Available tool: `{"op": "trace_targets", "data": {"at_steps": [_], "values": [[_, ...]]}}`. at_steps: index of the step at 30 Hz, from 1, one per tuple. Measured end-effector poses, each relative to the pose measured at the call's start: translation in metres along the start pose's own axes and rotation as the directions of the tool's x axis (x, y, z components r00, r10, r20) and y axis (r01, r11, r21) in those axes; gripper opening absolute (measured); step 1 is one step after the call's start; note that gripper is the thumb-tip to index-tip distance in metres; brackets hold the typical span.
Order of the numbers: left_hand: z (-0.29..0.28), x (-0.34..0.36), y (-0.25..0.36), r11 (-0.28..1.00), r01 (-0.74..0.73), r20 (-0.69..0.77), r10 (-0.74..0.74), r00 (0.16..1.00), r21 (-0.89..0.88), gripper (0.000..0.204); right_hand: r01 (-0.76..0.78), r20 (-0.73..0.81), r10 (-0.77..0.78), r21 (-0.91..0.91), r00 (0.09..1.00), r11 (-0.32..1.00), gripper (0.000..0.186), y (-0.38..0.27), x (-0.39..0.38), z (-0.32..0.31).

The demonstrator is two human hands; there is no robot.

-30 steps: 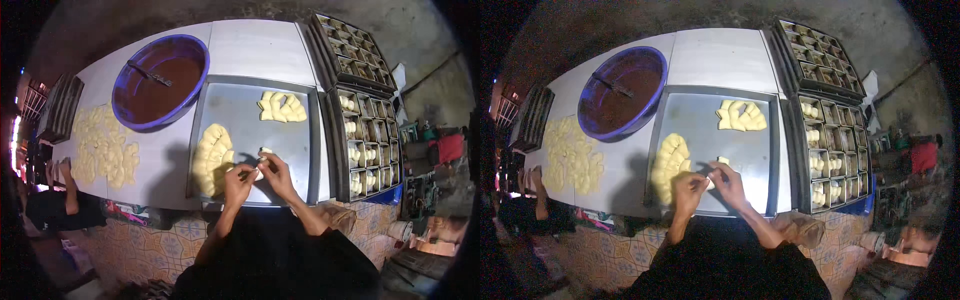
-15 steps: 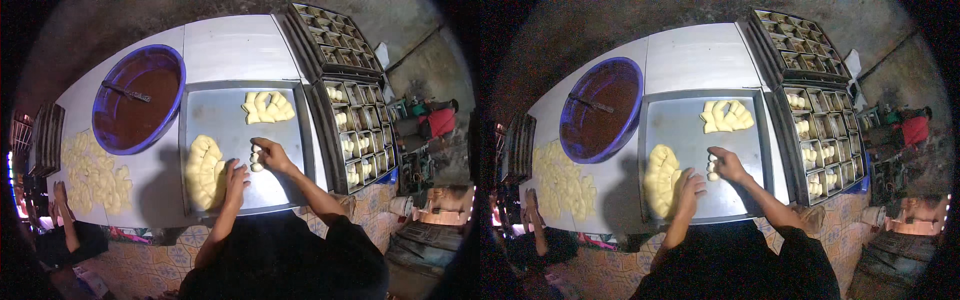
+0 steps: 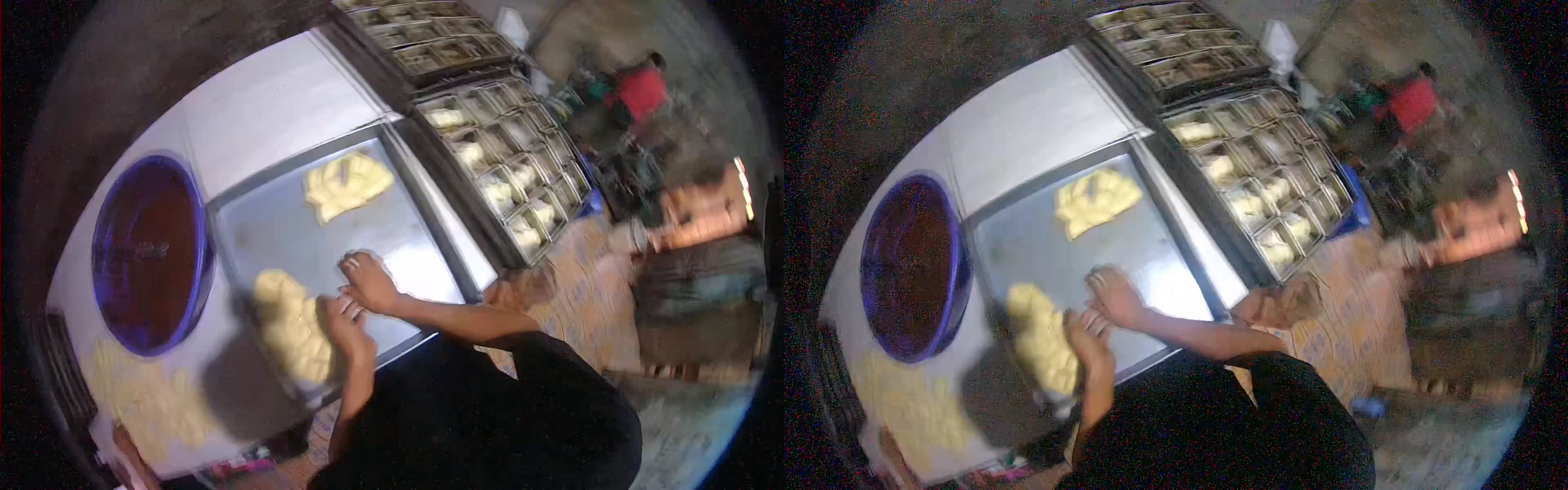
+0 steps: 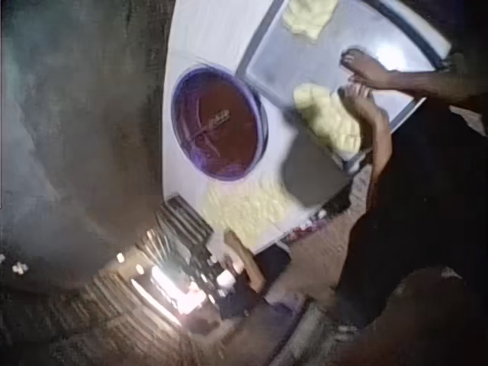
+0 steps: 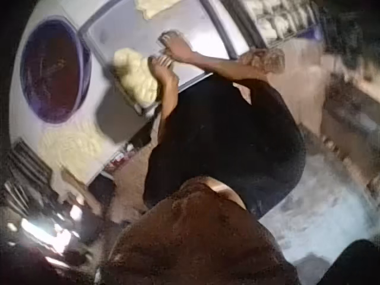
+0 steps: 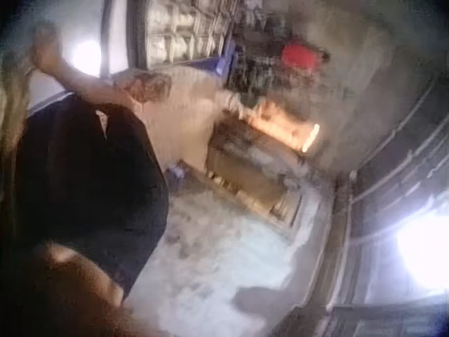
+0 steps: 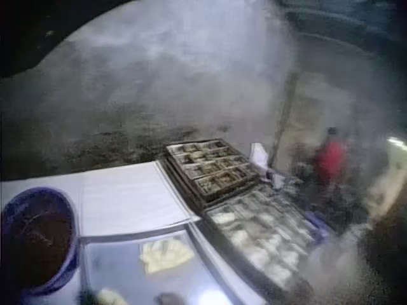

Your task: The person prepares bread dough by hand, filling dough portions with chocolate spread, shaping and folding the dough, and placing the shaped dough pieces into baking tins.

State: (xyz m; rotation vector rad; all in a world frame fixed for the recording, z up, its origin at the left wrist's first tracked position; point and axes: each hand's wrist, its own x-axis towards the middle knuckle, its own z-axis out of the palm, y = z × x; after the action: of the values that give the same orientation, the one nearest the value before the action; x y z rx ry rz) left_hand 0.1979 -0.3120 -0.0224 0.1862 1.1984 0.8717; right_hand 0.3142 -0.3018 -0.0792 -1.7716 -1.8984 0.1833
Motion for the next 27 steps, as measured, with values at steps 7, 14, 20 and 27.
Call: {"op": "trace_targets", "data": {"at_steps": [7,14,20,27], "values": [[-0.012,0.001,-0.024,0.852,-0.402,0.063,0.405,0.912,0.335,0.05,-0.325,0.494,0.431,0.853,0.755,-0.409,0.032,0.024,-0.002,-0.055],[-0.069,0.09,-0.066,0.799,-0.587,0.435,0.487,0.758,0.129,0.044,-0.417,-0.073,0.833,0.839,0.549,0.349,0.024,0.162,-0.102,-0.275],[0.09,0.002,-0.079,0.872,-0.361,0.339,0.247,0.908,0.331,0.033,-0.669,-0.446,0.842,0.529,0.305,0.522,0.062,0.337,-0.178,-0.325],[0.038,0.05,-0.091,0.753,-0.595,0.535,0.391,0.749,0.283,0.028,-0.691,-0.705,0.671,0.366,0.231,0.623,0.049,0.32,-0.17,-0.301]]}}
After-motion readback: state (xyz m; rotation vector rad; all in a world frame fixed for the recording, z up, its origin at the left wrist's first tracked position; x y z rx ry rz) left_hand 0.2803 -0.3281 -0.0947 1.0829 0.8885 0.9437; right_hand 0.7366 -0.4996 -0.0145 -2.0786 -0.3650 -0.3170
